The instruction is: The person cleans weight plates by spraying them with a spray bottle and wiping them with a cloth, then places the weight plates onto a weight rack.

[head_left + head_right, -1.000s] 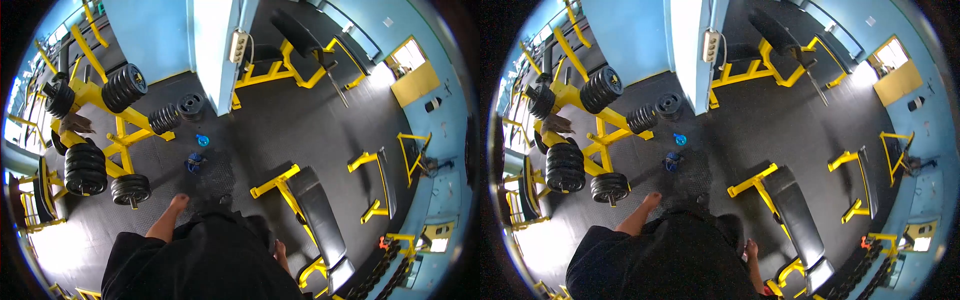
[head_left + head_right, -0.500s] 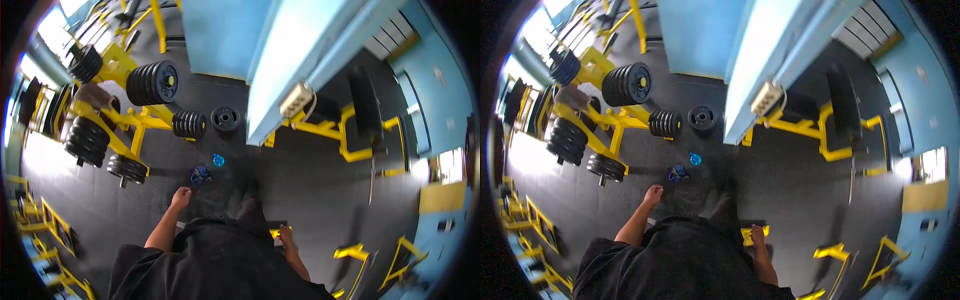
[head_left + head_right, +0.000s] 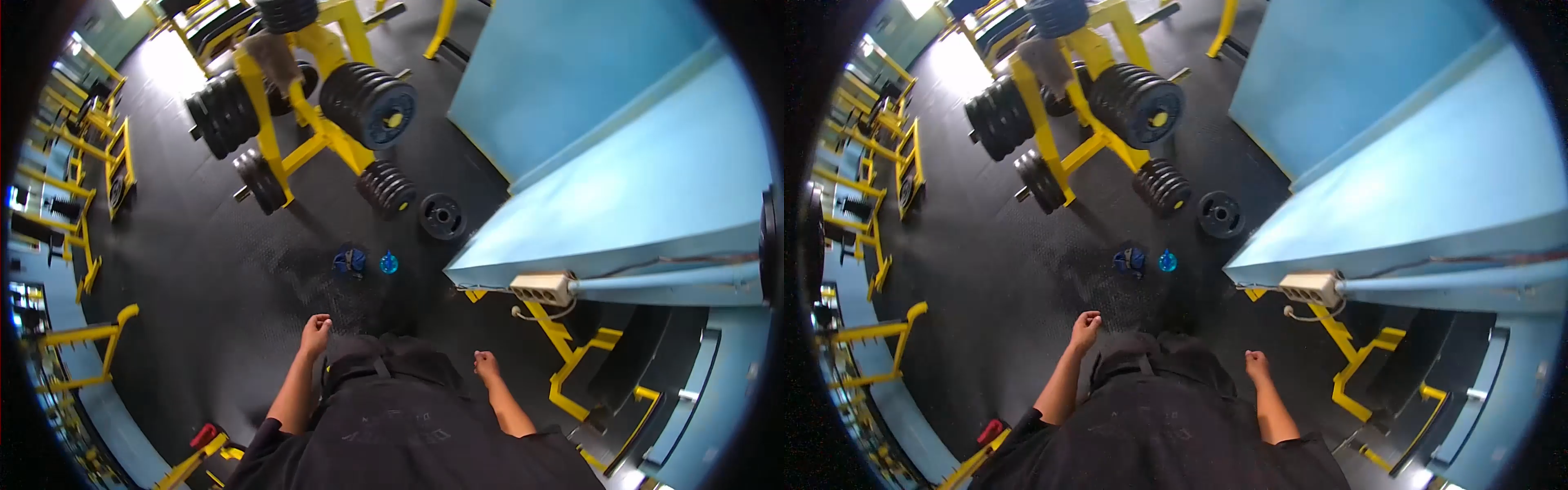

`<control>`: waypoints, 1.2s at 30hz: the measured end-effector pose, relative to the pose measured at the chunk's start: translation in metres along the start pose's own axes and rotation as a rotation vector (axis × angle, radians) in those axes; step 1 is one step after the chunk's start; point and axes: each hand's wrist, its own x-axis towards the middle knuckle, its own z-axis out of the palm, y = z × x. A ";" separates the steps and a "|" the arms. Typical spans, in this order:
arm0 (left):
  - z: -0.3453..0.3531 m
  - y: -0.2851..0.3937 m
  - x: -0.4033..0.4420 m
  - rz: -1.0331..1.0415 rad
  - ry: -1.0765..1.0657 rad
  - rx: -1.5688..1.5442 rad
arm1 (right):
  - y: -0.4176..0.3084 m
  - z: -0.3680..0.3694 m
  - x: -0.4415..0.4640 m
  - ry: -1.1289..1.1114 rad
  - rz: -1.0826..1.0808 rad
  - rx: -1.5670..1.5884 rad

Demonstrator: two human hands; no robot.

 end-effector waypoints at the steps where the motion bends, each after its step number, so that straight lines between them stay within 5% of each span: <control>1: 0.005 0.002 -0.008 -0.016 0.024 -0.041 | -0.009 -0.002 0.013 0.017 -0.064 -0.013; 13: 0.035 -0.095 -0.020 -0.103 0.094 -0.198 | -0.202 0.016 0.024 -0.123 -0.512 -0.260; 22: 0.030 -0.083 -0.008 -0.050 0.234 -0.269 | -0.168 0.073 0.051 -0.285 -0.508 -0.327; 32: 0.096 -0.094 0.117 0.102 0.024 -0.327 | -0.163 0.149 0.125 -0.335 -0.431 -0.473; 36: 0.115 -0.082 0.162 0.117 0.001 -0.309 | -0.163 0.201 0.191 -0.258 -0.656 -0.566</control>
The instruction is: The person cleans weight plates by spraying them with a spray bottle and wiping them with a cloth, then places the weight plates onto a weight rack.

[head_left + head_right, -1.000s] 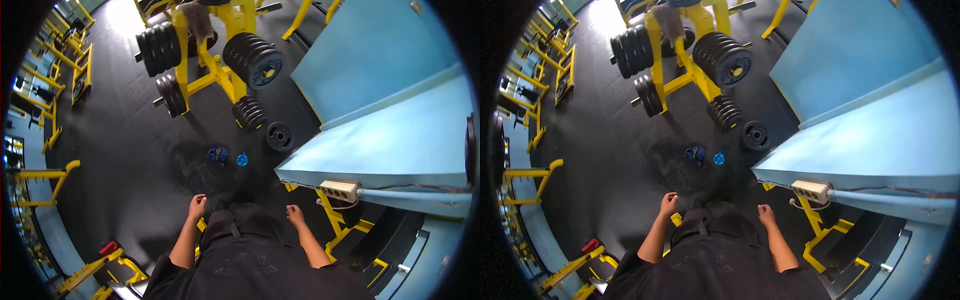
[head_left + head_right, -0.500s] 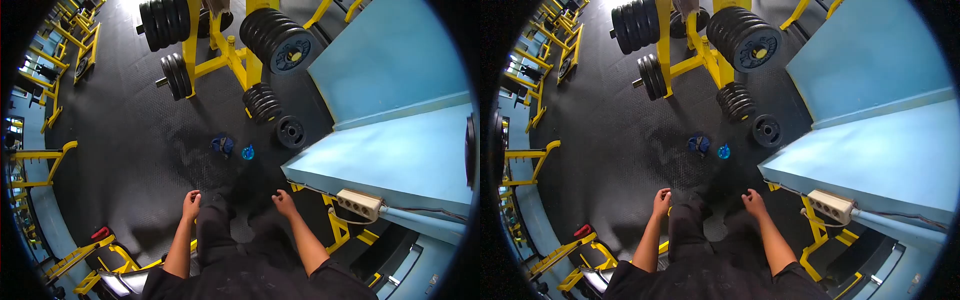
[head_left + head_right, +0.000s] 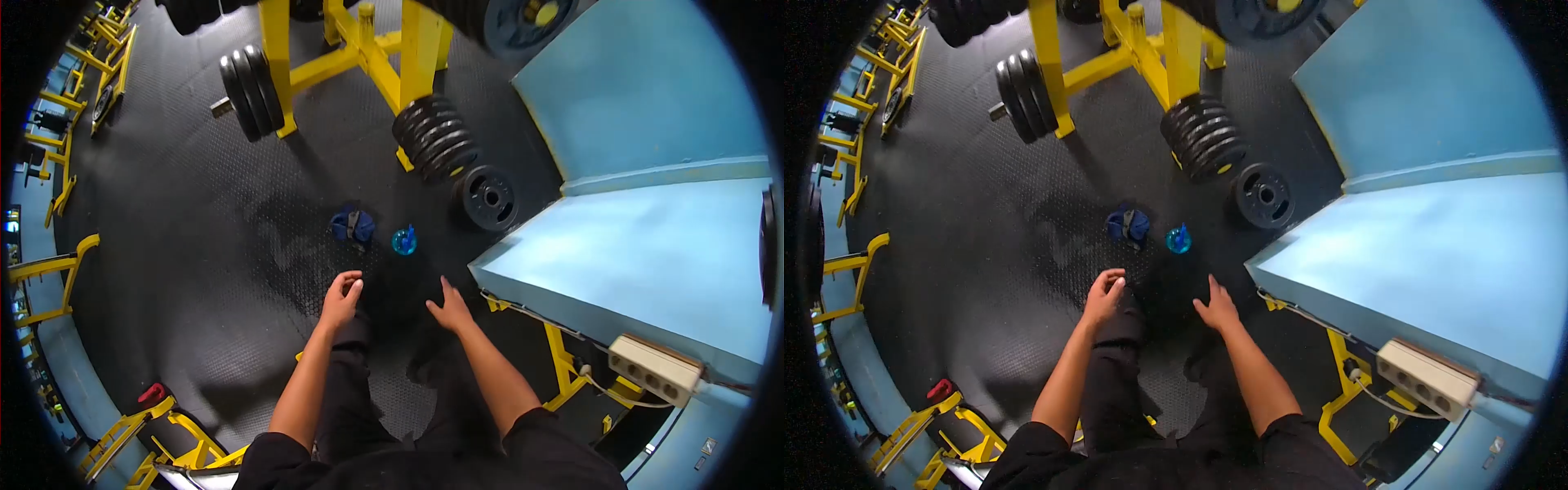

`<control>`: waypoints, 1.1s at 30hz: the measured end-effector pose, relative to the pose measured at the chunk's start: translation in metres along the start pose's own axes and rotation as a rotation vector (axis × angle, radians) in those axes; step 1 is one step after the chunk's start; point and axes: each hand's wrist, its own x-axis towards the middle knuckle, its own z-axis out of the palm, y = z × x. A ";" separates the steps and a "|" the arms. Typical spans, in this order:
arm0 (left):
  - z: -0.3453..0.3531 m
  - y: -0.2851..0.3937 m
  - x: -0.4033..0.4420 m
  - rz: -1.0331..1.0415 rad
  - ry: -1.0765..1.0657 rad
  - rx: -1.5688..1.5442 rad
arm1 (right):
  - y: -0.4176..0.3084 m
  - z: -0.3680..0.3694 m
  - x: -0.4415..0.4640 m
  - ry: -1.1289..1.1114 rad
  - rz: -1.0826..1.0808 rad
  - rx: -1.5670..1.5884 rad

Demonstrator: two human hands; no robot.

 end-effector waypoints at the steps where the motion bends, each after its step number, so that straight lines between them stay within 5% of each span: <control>1: 0.005 -0.003 0.009 -0.015 -0.033 -0.050 | 0.004 0.007 0.020 -0.014 0.009 -0.031; 4: 0.026 -0.025 0.039 0.024 -0.059 -0.102 | 0.011 0.019 0.079 -0.075 0.036 -0.130; 6: 0.028 -0.020 0.048 0.385 -0.073 0.622 | 0.024 0.030 0.116 -0.118 0.031 -0.194; 7: 0.032 -0.022 0.051 0.460 -0.097 0.718 | 0.031 0.039 0.136 -0.077 0.020 -0.200; 11: 0.045 -0.032 0.060 0.352 -0.331 1.131 | 0.056 0.084 0.195 0.130 -0.137 -0.163; 20: 0.085 -0.007 0.063 0.511 -0.192 1.328 | 0.060 0.140 0.281 0.372 -0.516 0.143; 23: 0.106 0.000 0.064 0.607 -0.157 1.311 | 0.066 0.105 0.263 0.288 -0.465 0.332; 26: 0.127 0.004 0.093 0.675 -0.086 1.047 | 0.082 0.065 0.223 0.452 -0.516 0.518; 28: 0.151 0.007 0.120 0.637 -0.102 0.936 | 0.099 0.054 0.209 0.651 -0.333 0.718; 30: 0.186 -0.003 0.163 0.604 -0.148 1.167 | 0.110 0.052 0.211 0.779 -0.313 0.716; 33: 0.254 -0.031 0.263 0.472 -0.190 1.006 | 0.131 0.078 0.229 0.828 -0.357 0.401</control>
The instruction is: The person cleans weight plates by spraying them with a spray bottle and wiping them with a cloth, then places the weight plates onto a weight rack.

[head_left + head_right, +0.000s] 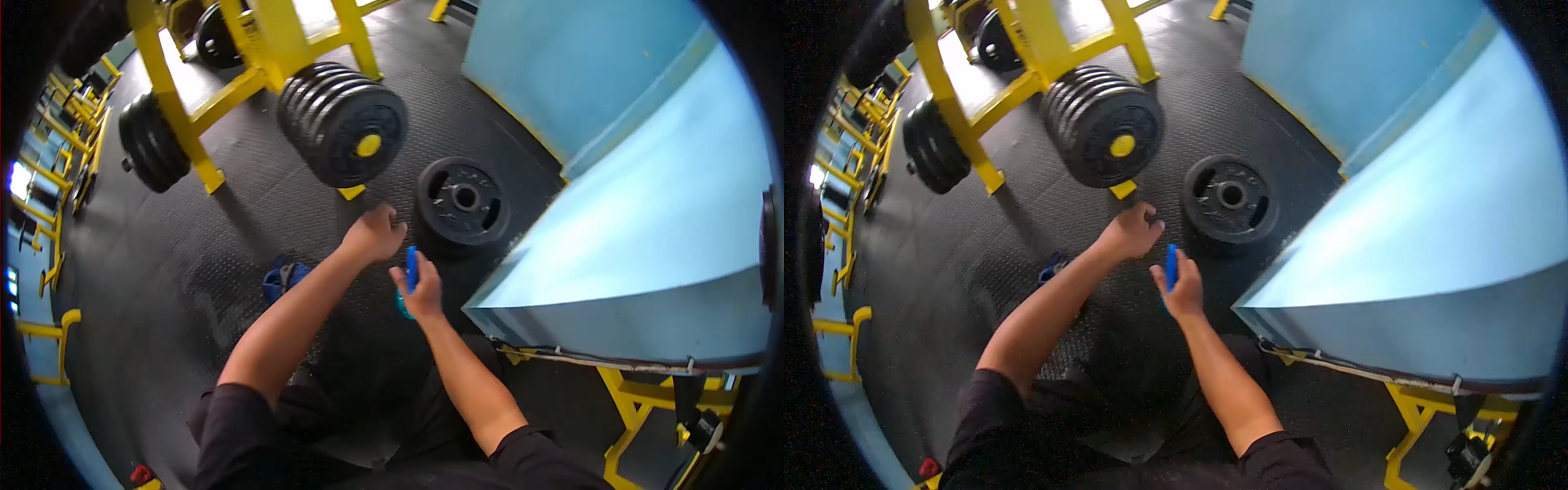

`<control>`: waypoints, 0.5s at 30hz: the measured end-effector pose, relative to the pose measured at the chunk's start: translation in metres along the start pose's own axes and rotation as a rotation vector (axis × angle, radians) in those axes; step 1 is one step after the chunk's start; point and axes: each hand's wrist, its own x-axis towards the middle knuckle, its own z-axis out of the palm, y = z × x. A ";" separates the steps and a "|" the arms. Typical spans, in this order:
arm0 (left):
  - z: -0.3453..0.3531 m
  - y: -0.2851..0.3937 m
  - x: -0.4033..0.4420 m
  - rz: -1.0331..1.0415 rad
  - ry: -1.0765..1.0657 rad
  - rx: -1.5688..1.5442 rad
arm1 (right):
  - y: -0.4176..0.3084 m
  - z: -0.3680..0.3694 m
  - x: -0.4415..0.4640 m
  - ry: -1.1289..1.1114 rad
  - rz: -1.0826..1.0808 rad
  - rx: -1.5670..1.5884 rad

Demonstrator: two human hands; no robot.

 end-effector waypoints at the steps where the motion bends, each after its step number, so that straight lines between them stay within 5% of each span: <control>1: 0.019 0.002 0.028 0.007 0.030 -0.017 | -0.003 -0.002 -0.004 0.020 0.008 -0.017; 4: 0.051 0.031 0.069 -0.101 0.131 -0.094 | -0.001 -0.013 -0.022 -0.051 -0.060 -0.466; 6: 0.065 0.043 0.090 -0.160 0.113 -0.103 | 0.008 -0.017 -0.030 -0.208 0.111 -0.359; 9: 0.086 0.038 0.121 -0.182 0.067 -0.097 | 0.022 -0.011 -0.047 -0.216 -0.060 -0.261; 15: 0.095 0.014 0.151 -0.187 0.179 -0.160 | 0.006 -0.032 -0.043 -0.254 -0.067 -0.254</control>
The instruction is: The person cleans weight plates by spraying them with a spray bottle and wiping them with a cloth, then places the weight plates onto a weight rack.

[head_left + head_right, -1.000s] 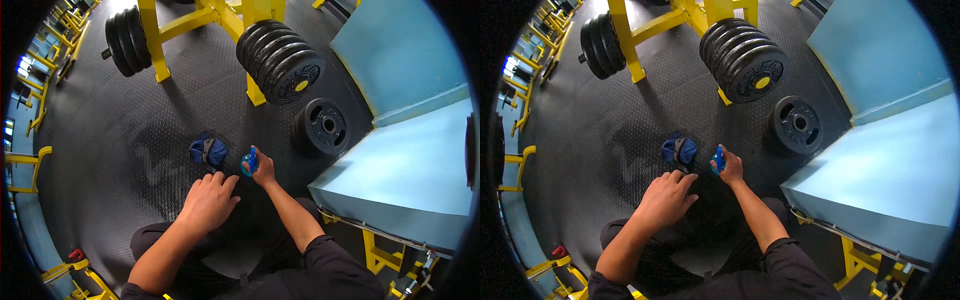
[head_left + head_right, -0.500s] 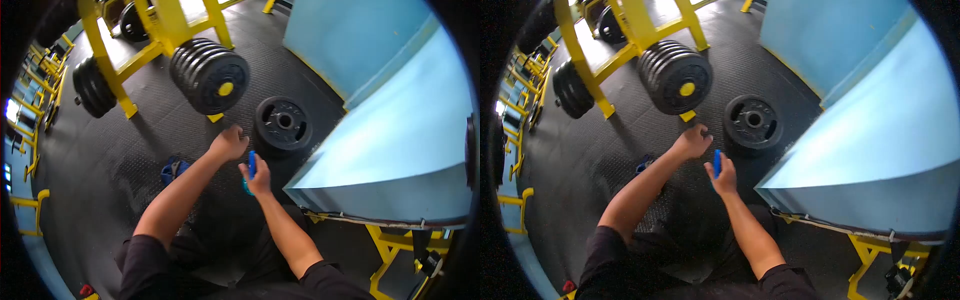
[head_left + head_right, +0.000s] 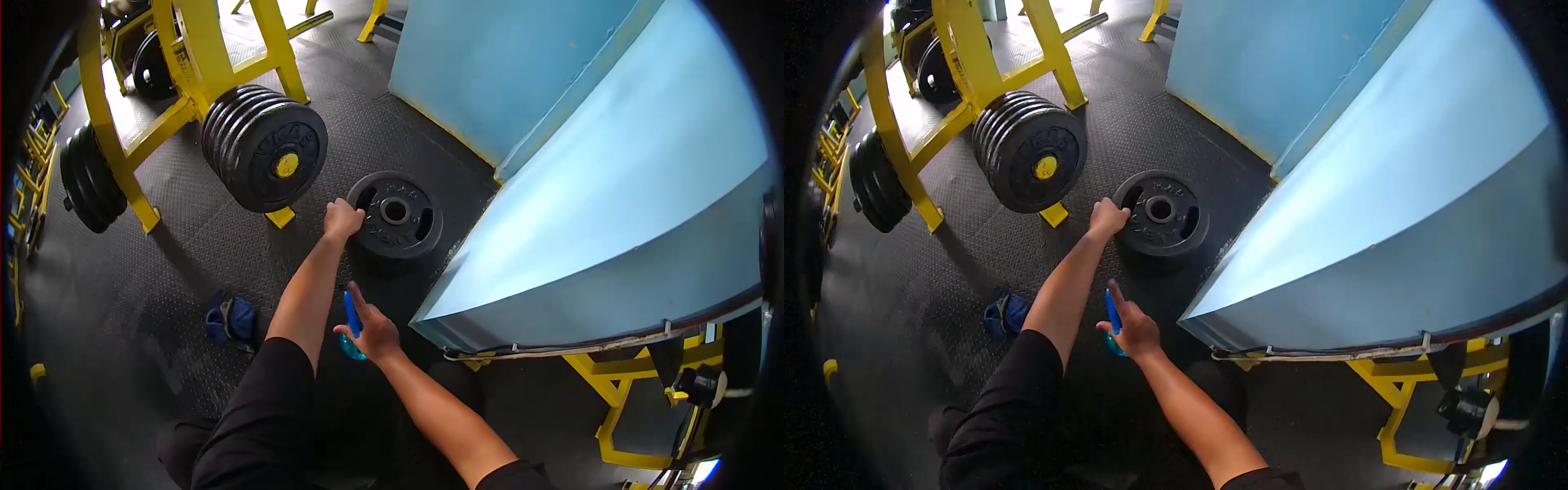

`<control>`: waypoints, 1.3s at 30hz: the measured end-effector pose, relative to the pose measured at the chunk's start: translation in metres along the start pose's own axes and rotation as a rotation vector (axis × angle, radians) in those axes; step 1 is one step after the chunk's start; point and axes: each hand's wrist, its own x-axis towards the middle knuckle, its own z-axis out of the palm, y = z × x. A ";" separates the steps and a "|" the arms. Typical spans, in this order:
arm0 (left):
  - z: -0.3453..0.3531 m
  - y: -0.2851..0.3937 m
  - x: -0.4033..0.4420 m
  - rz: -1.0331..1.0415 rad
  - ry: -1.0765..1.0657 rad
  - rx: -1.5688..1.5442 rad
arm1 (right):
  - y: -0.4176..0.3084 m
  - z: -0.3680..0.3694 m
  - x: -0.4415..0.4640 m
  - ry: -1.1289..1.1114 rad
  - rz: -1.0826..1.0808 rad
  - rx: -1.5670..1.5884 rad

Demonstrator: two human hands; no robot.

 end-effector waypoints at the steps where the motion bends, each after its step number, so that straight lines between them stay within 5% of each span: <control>1: 0.000 0.000 0.006 -0.025 -0.060 0.023 | -0.003 0.002 0.001 0.010 0.001 -0.002; 7: -0.002 -0.007 -0.030 -0.162 -0.093 -0.135 | 0.007 0.009 -0.012 0.037 0.081 -0.002; 9: -0.016 0.007 -0.053 -0.222 -0.139 -0.178 | 0.006 0.005 -0.015 -0.069 0.363 -0.081; 16: -0.007 -0.005 -0.082 -0.273 -0.083 -0.277 | 0.001 -0.001 -0.014 -0.040 0.191 0.026; 19: -0.007 -0.021 -0.081 -0.234 -0.058 -0.247 | -0.009 -0.008 -0.007 -0.256 0.132 0.128; 21: -0.021 -0.022 -0.080 -0.239 -0.107 -0.198 | -0.026 -0.018 -0.006 -0.409 0.040 -0.086; 24: -0.016 -0.031 -0.071 -0.169 -0.052 -0.125 | -0.030 -0.019 -0.009 -0.472 0.096 -0.227; 30: -0.030 -0.022 -0.077 -0.270 -0.219 -0.163 | -0.030 -0.057 0.011 -0.570 0.182 -0.032; 33: -0.015 -0.038 -0.064 -0.209 -0.170 -0.136 | -0.021 -0.082 0.057 -0.042 0.302 0.323; 35: -0.007 -0.043 -0.061 -0.220 -0.170 -0.146 | 0.010 -0.080 0.098 0.342 0.278 0.091; 37: -0.009 -0.046 -0.060 -0.224 -0.150 -0.149 | 0.034 -0.082 0.135 0.405 0.569 -0.202; 39: -0.011 -0.044 -0.065 -0.163 -0.131 -0.214 | 0.065 -0.081 0.166 0.281 0.856 -0.050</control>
